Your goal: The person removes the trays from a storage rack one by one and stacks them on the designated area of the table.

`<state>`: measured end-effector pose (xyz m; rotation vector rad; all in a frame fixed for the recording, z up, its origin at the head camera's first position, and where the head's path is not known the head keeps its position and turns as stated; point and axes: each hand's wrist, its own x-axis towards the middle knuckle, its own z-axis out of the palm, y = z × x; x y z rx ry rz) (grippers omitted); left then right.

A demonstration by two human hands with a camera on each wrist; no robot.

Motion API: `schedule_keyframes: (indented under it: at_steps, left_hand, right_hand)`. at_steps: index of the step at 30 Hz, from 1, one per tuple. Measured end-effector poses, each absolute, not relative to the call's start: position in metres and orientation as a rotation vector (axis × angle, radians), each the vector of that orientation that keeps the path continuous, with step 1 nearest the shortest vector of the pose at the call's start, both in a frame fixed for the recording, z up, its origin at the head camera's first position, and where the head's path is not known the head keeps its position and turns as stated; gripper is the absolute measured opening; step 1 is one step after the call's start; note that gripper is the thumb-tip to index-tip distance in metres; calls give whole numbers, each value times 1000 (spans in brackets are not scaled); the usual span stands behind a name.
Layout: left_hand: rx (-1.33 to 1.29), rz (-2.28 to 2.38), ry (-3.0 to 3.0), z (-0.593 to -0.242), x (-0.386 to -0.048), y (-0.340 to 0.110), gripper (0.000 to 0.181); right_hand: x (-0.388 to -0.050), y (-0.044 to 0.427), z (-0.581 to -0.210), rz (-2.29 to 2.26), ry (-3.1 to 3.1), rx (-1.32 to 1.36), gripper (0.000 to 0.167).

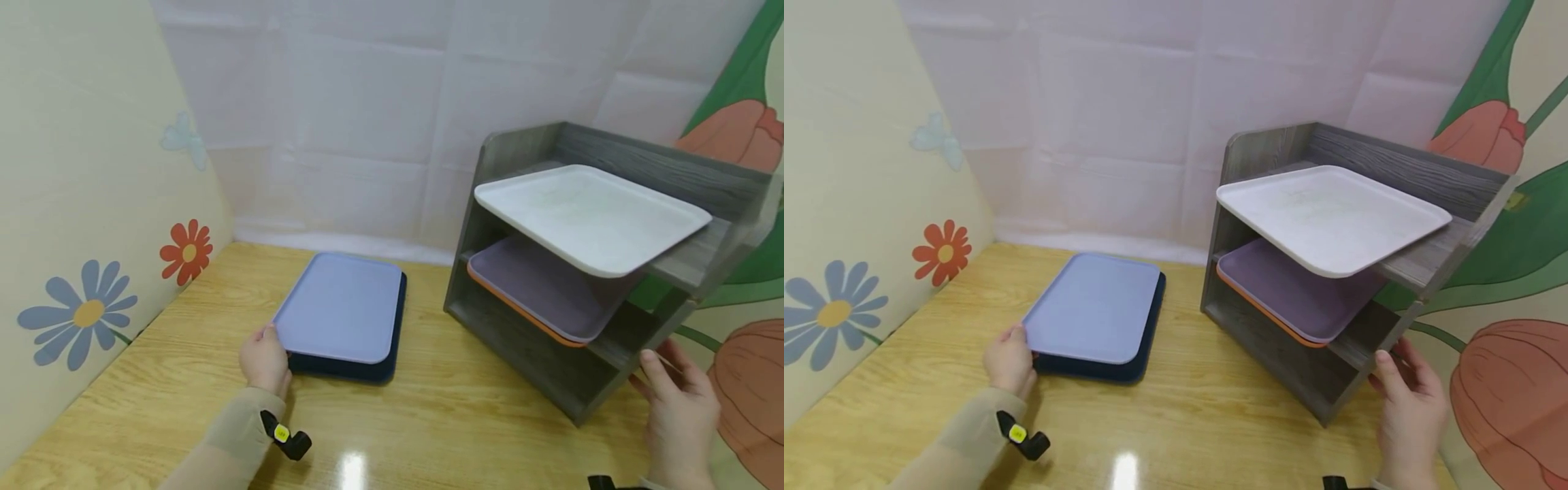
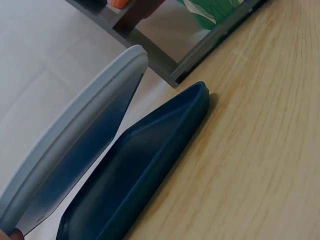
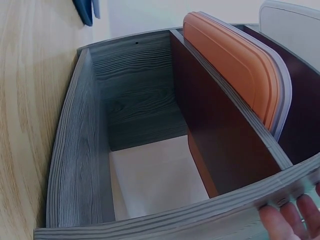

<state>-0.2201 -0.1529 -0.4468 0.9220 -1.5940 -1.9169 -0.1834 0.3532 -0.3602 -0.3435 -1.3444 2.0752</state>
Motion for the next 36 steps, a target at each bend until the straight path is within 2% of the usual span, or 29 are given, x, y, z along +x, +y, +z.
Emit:
schedule_keyframes:
  at_steps: [20, 36]
  left_hand:
    - [876, -1917, -1731, -456, -219, -151, 48]
    - [767, -1828, -2245, -456, -209, -183, 44]
  right_hand:
    - [-183, 352, -359, 2054, -1362, -343, 48]
    - [-183, 353, -360, 2049, -1366, -334, 48]
